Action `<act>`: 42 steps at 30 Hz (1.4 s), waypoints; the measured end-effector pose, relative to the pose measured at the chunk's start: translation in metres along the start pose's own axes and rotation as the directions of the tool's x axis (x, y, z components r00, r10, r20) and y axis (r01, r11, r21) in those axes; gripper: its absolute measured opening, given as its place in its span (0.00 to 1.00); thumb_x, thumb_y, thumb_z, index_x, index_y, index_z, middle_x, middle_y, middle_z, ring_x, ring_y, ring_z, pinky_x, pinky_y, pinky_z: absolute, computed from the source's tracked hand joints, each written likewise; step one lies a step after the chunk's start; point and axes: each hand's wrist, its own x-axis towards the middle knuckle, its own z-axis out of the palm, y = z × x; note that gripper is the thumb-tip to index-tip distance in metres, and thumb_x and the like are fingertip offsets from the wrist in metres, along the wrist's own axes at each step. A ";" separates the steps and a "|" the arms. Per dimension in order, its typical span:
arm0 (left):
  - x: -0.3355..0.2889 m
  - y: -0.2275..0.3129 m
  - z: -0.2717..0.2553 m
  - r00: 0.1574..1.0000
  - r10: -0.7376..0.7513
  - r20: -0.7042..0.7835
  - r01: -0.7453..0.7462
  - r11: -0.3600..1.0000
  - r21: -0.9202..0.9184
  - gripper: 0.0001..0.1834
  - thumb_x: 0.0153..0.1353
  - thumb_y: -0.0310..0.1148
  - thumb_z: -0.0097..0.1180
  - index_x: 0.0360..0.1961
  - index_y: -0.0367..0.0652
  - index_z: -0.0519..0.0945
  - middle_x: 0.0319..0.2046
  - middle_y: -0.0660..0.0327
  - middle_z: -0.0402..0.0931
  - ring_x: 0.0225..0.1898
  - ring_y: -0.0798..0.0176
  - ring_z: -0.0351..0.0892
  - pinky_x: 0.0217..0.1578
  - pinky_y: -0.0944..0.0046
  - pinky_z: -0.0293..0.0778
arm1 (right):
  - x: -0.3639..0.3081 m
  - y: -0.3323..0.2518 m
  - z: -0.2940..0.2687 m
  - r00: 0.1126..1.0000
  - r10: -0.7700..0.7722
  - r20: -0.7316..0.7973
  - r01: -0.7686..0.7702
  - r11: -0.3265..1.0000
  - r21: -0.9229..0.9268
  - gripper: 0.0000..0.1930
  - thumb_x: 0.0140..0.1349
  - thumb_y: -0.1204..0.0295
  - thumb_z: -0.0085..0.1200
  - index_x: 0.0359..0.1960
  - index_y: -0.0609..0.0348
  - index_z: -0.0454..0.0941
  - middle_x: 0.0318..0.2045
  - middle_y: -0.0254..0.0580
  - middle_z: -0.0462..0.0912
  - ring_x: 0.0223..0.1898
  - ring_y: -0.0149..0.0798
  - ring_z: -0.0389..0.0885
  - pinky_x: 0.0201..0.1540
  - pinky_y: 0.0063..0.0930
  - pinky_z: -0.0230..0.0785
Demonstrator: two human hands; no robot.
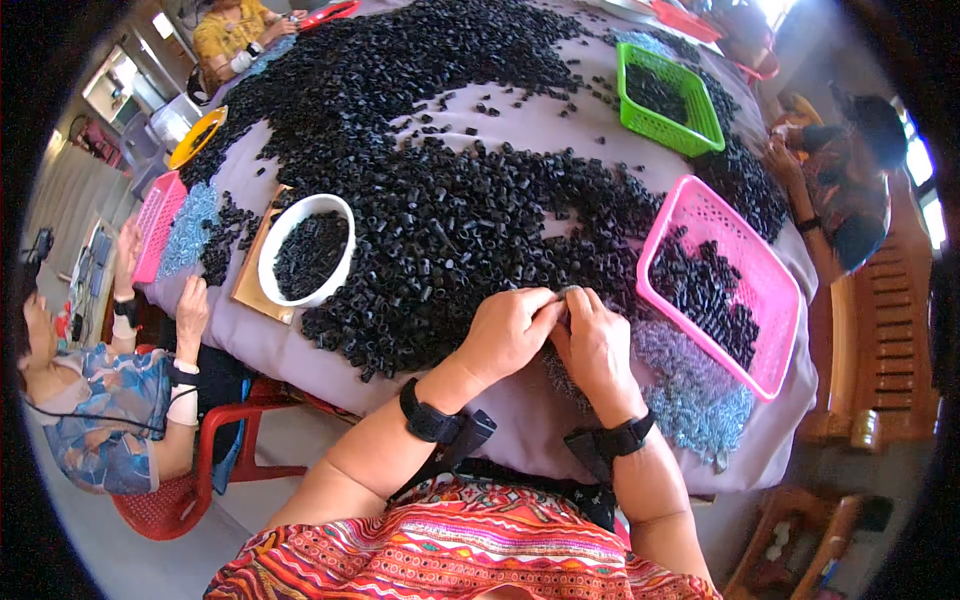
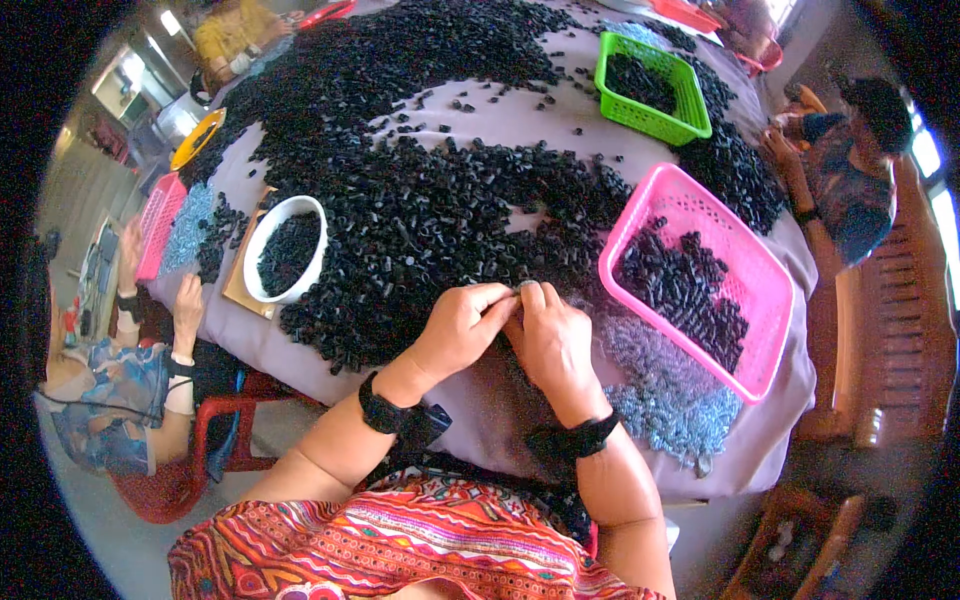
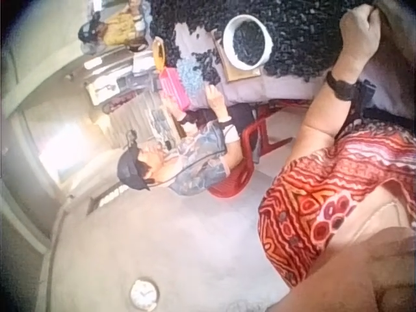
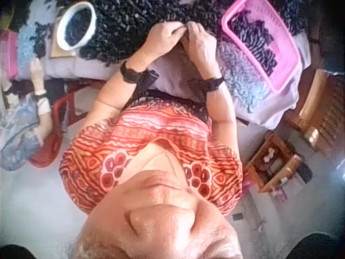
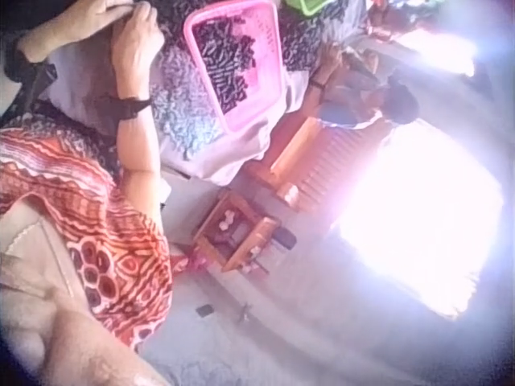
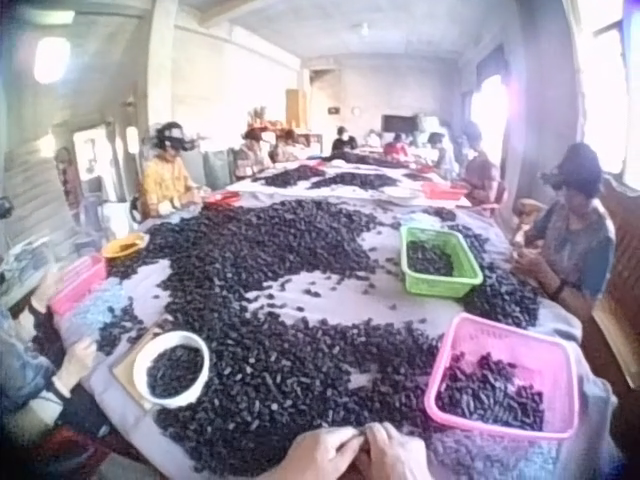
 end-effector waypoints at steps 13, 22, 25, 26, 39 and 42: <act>0.000 0.007 -0.012 0.985 0.020 -0.173 -0.043 0.991 -0.129 0.14 0.73 0.34 0.52 0.40 0.34 0.84 0.31 0.61 0.85 0.34 0.71 0.82 0.36 0.71 0.76 | 0.007 0.006 -0.023 0.956 0.218 -0.197 -0.179 0.964 0.196 0.17 0.59 0.61 0.66 0.32 0.59 0.70 0.24 0.46 0.77 0.24 0.52 0.80 0.27 0.42 0.72; -0.002 0.001 -0.009 0.983 0.013 -0.181 -0.046 0.982 -0.183 0.12 0.72 0.32 0.53 0.40 0.33 0.84 0.31 0.61 0.85 0.34 0.72 0.82 0.35 0.72 0.75 | 0.001 0.044 -0.108 0.861 0.359 -0.361 -0.408 0.911 -0.067 0.24 0.54 0.67 0.68 0.52 0.57 0.76 0.37 0.45 0.80 0.38 0.50 0.81 0.40 0.43 0.74; -0.001 0.001 -0.009 0.984 0.014 -0.177 -0.043 0.986 -0.163 0.12 0.72 0.32 0.54 0.40 0.33 0.84 0.31 0.61 0.85 0.34 0.72 0.83 0.36 0.72 0.76 | -0.016 0.028 -0.109 0.884 0.370 -0.287 -0.387 0.922 -0.002 0.17 0.56 0.68 0.66 0.44 0.59 0.77 0.34 0.46 0.79 0.35 0.52 0.81 0.37 0.43 0.74; 0.000 0.003 -0.008 0.984 0.010 -0.180 -0.043 0.983 -0.180 0.11 0.71 0.32 0.55 0.40 0.34 0.84 0.31 0.61 0.85 0.34 0.72 0.83 0.36 0.72 0.76 | -0.022 0.019 -0.109 0.902 0.366 -0.231 -0.367 0.929 0.037 0.13 0.56 0.69 0.65 0.40 0.59 0.77 0.33 0.46 0.78 0.34 0.52 0.81 0.36 0.43 0.73; -0.005 0.011 -0.022 0.925 0.348 0.153 -0.380 0.863 0.334 0.05 0.59 0.29 0.63 0.35 0.40 0.83 0.32 0.58 0.82 0.35 0.52 0.80 0.41 0.58 0.76 | -0.047 -0.003 -0.069 0.973 0.212 0.085 -0.211 0.977 -0.024 0.05 0.59 0.73 0.58 0.33 0.61 0.76 0.31 0.50 0.79 0.35 0.57 0.82 0.38 0.48 0.75; -0.012 0.014 -0.023 0.929 0.290 0.230 -0.359 0.857 0.369 0.09 0.55 0.29 0.65 0.37 0.42 0.82 0.36 0.58 0.81 0.40 0.49 0.78 0.46 0.55 0.75 | -0.047 0.003 -0.058 0.967 0.228 0.115 -0.213 0.969 -0.129 0.02 0.59 0.77 0.54 0.32 0.61 0.77 0.31 0.51 0.80 0.34 0.57 0.83 0.38 0.47 0.77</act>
